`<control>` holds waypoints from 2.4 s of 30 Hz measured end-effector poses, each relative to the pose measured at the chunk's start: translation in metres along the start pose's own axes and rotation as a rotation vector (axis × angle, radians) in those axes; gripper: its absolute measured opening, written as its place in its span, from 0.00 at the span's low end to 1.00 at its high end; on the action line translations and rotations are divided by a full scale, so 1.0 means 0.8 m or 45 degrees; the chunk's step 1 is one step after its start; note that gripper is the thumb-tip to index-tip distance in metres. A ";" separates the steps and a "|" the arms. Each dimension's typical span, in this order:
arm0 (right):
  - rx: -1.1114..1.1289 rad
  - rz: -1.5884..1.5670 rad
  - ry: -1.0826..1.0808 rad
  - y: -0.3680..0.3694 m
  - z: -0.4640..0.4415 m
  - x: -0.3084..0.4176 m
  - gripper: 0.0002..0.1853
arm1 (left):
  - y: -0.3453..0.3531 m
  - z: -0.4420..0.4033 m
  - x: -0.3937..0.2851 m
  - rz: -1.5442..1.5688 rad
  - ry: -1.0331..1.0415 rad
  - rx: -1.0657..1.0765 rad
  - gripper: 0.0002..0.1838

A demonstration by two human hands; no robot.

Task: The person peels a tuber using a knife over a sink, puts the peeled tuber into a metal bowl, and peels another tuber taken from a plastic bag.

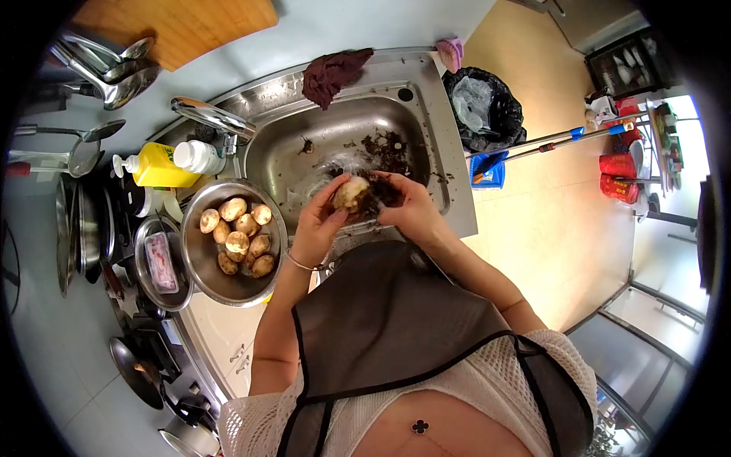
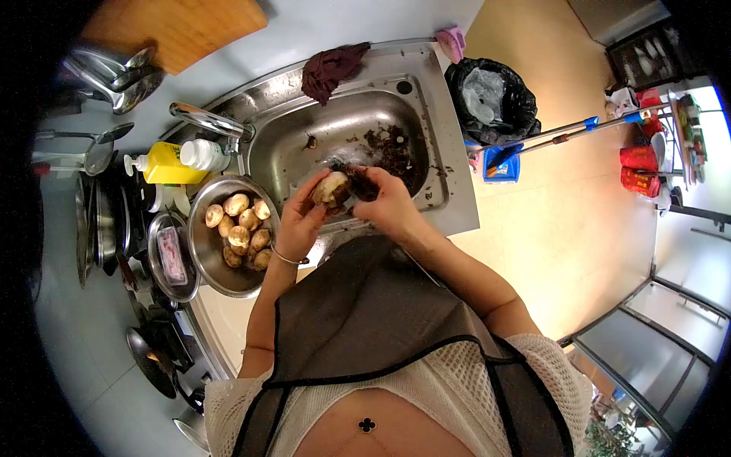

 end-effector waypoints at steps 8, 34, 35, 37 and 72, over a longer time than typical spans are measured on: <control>-0.100 -0.080 0.098 -0.005 0.004 0.014 0.21 | 0.002 0.003 0.001 -0.062 0.047 0.030 0.23; 0.015 0.547 -0.185 0.021 0.014 0.012 0.40 | 0.012 0.000 -0.022 -0.439 -0.077 -0.033 0.33; -0.022 0.426 -0.167 0.020 0.014 0.008 0.38 | 0.012 0.001 -0.024 -0.517 -0.084 0.015 0.32; -0.009 0.285 -0.157 0.014 0.011 0.004 0.34 | 0.005 0.003 -0.023 -0.596 -0.086 0.061 0.32; -0.073 0.212 -0.210 0.013 0.002 -0.005 0.31 | -0.001 0.002 0.000 -0.350 0.112 -0.172 0.25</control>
Point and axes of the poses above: each hand's wrist, its own z-axis away from the middle knuckle, its own y-axis out of the palm, x = y × z, the point moved 4 cm from there along -z, towards the middle knuckle, and after that the axes turned 8 degrees about x, right-handed, at the moved point
